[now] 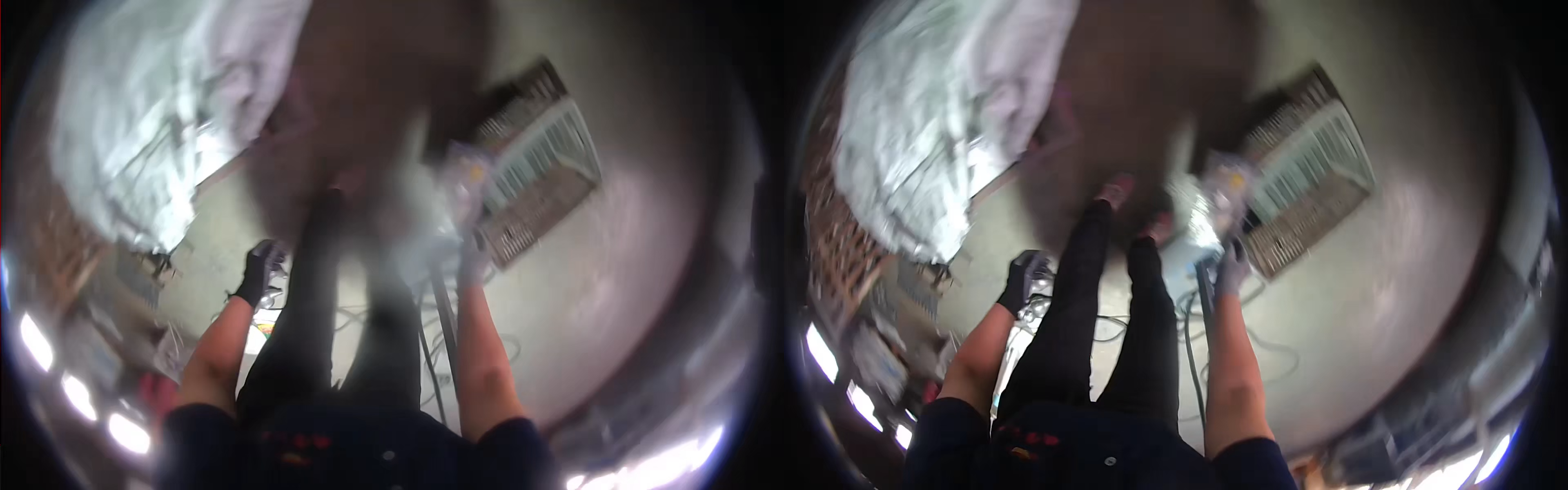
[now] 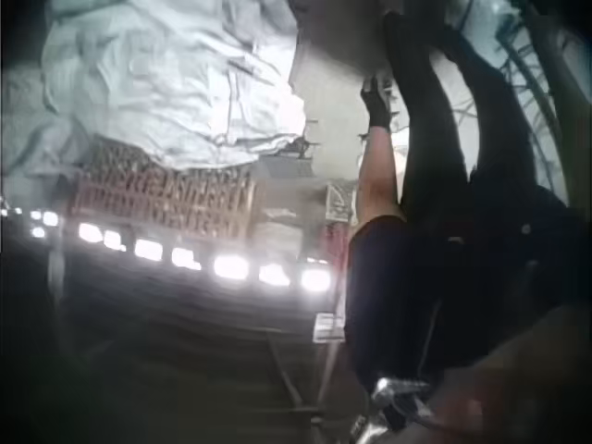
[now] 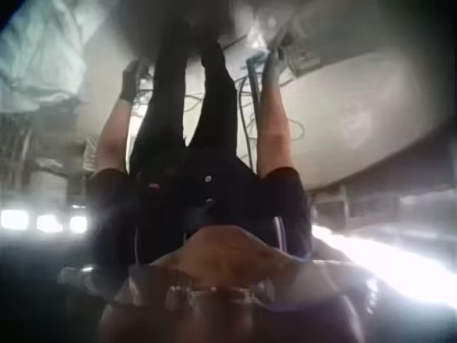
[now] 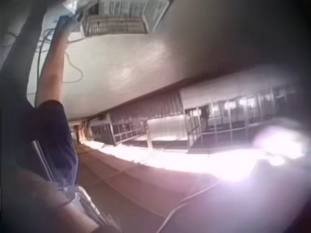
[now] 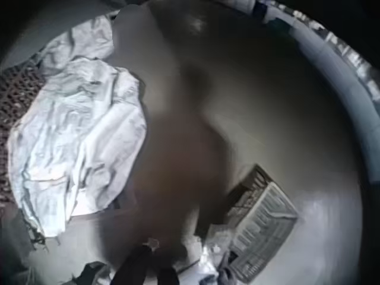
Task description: The person spreads open a large sack, sorts metal parts into small bags and crates by hand, and transfers the parts into the large sack before removing their gloves.
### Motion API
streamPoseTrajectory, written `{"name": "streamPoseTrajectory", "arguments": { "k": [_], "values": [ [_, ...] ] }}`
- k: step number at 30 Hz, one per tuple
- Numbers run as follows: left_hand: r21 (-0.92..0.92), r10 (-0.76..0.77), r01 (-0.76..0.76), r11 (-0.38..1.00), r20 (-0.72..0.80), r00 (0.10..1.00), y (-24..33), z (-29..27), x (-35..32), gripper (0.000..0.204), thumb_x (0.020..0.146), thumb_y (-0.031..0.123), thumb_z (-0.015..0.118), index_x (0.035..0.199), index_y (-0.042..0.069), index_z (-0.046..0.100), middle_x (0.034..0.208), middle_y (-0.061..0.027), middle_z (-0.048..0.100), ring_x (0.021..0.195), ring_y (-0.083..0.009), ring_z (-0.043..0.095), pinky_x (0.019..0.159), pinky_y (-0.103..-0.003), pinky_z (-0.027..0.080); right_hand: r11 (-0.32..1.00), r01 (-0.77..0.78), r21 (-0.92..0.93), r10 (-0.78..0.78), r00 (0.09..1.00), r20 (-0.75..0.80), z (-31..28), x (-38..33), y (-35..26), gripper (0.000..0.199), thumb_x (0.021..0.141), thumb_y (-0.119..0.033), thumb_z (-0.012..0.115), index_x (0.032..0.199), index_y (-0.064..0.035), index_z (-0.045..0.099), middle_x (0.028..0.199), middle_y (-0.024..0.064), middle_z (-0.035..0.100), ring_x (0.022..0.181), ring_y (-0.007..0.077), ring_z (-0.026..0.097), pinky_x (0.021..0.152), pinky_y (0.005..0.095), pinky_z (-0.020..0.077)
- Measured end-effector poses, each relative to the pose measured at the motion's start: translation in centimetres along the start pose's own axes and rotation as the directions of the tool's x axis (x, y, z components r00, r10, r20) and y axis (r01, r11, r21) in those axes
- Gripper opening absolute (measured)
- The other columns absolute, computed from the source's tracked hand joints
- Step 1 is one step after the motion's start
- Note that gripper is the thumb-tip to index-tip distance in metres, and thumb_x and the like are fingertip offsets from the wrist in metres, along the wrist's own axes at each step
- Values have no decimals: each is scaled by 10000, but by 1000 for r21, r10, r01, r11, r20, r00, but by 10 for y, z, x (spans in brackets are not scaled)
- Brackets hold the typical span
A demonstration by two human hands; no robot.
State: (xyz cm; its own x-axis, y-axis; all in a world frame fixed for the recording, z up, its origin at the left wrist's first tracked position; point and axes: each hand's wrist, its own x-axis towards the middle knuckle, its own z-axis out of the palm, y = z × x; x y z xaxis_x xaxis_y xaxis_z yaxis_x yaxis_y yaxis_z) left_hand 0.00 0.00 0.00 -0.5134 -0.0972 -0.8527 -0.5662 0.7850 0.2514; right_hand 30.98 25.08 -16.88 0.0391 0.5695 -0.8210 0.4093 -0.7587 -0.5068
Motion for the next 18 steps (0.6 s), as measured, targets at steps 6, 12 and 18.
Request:
{"name": "streamPoseTrajectory", "arguments": {
  "k": [6, 12, 18],
  "values": [
    [-21, 279, -291, 956, -235, 931, -71, 21, 40, 402, 732, 280, 671, 1013, 28, 531, 892, -80, 583, 783, -164, 556, 708, -284, 453, 988, -149, -31, 152, 979, 139, -54, -17, -35, 269, 852, -107, 511, 1094, 8, 526, 881, 78, 579, 692, 126, 545, 560, 247, 460],
    [-138, 134, -210, 968, -422, 897, -30, -27, 113, 602, 719, 310, 689, 1186, 24, 439, 1097, -125, 531, 1021, -221, 493, 826, -334, 412, 959, -83, -272, 147, 963, 224, -26, -37, -41, 379, 782, -100, 602, 1128, 15, 496, 822, 44, 576, 675, 113, 543, 559, 230, 448],
    [-511, -84, -32, 859, -201, 976, -45, -67, 116, 557, 752, 280, 661, 1197, 36, 431, 1084, -114, 527, 957, -182, 513, 746, -289, 442, 833, 98, -545, 203, 862, 465, 138, -69, -116, 475, 765, -195, 608, 1163, 16, 458, 882, 64, 565, 715, 119, 546, 586, 260, 464]
  ]
}}
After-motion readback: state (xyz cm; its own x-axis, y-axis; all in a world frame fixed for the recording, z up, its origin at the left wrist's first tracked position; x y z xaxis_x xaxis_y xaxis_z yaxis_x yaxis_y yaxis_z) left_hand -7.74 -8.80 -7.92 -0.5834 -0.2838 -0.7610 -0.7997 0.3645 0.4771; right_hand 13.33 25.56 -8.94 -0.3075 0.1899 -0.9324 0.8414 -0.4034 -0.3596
